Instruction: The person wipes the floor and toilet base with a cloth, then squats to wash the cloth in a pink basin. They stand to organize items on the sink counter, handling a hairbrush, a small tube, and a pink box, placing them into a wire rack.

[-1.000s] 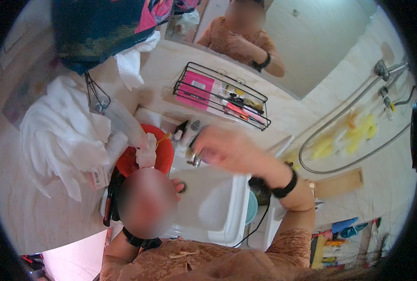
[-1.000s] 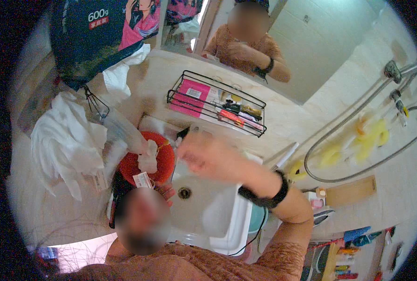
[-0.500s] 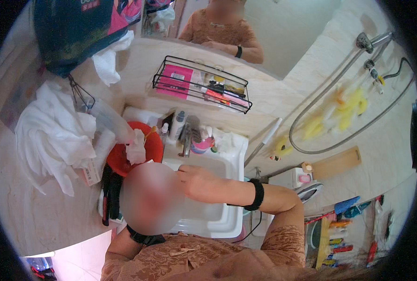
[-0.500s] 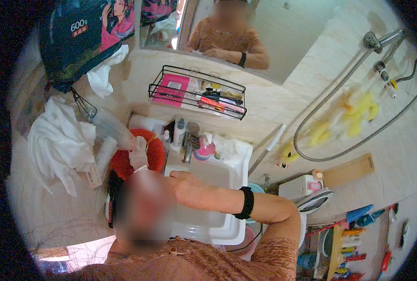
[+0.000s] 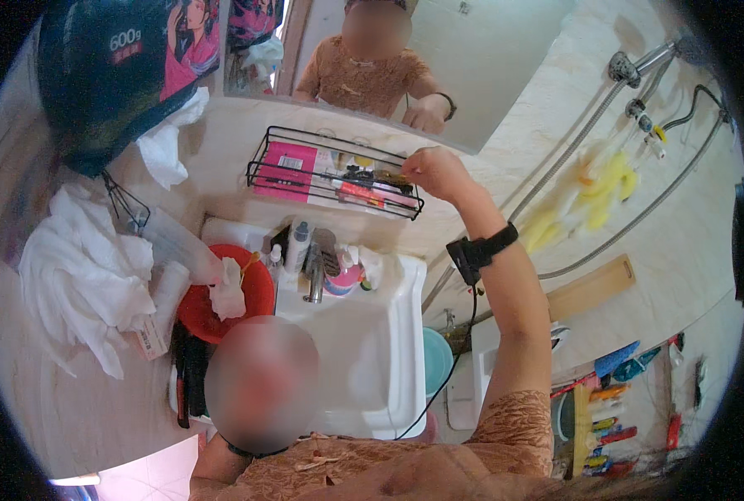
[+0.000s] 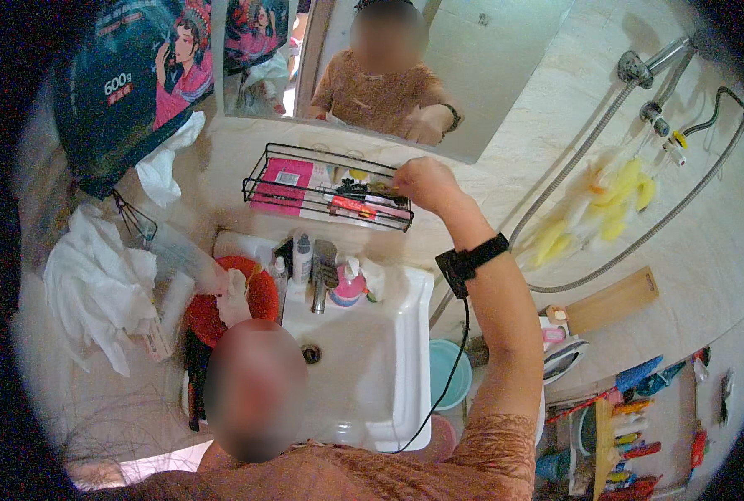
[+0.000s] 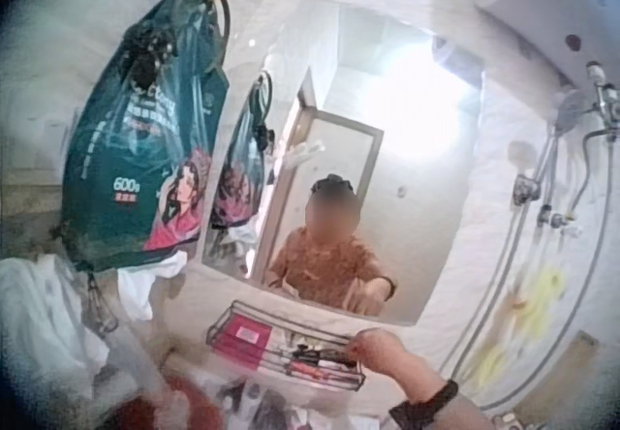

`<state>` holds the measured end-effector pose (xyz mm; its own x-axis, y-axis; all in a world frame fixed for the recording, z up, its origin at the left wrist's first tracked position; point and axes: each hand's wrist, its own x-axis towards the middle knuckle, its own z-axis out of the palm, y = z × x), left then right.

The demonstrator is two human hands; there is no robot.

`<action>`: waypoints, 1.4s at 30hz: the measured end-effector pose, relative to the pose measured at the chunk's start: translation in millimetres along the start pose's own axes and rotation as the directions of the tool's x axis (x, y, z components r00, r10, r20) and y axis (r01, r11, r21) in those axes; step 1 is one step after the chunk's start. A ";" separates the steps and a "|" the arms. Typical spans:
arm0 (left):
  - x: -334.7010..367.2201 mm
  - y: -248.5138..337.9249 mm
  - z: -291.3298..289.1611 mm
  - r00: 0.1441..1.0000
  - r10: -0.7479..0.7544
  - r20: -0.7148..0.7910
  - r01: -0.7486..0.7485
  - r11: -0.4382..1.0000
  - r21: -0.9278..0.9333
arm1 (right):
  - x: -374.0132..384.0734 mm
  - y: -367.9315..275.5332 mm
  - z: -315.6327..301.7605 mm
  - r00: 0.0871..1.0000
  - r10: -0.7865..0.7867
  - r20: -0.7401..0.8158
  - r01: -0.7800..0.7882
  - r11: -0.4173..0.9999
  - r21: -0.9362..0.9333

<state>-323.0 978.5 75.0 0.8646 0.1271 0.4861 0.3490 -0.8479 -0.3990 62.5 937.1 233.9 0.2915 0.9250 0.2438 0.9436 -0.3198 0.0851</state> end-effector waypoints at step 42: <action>-1.7 1.8 25.2 0.797 -0.366 0.480 0.266 -0.502 -0.823 | 55.8 -38.9 17.3 0.950 -0.043 0.309 0.052 0.998 -0.022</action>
<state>-314.7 989.7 53.8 0.7349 0.6590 0.1599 -0.2429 0.0356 0.9694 44.8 1004.7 227.5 0.2847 0.9560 -0.0701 0.9539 -0.2754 0.1193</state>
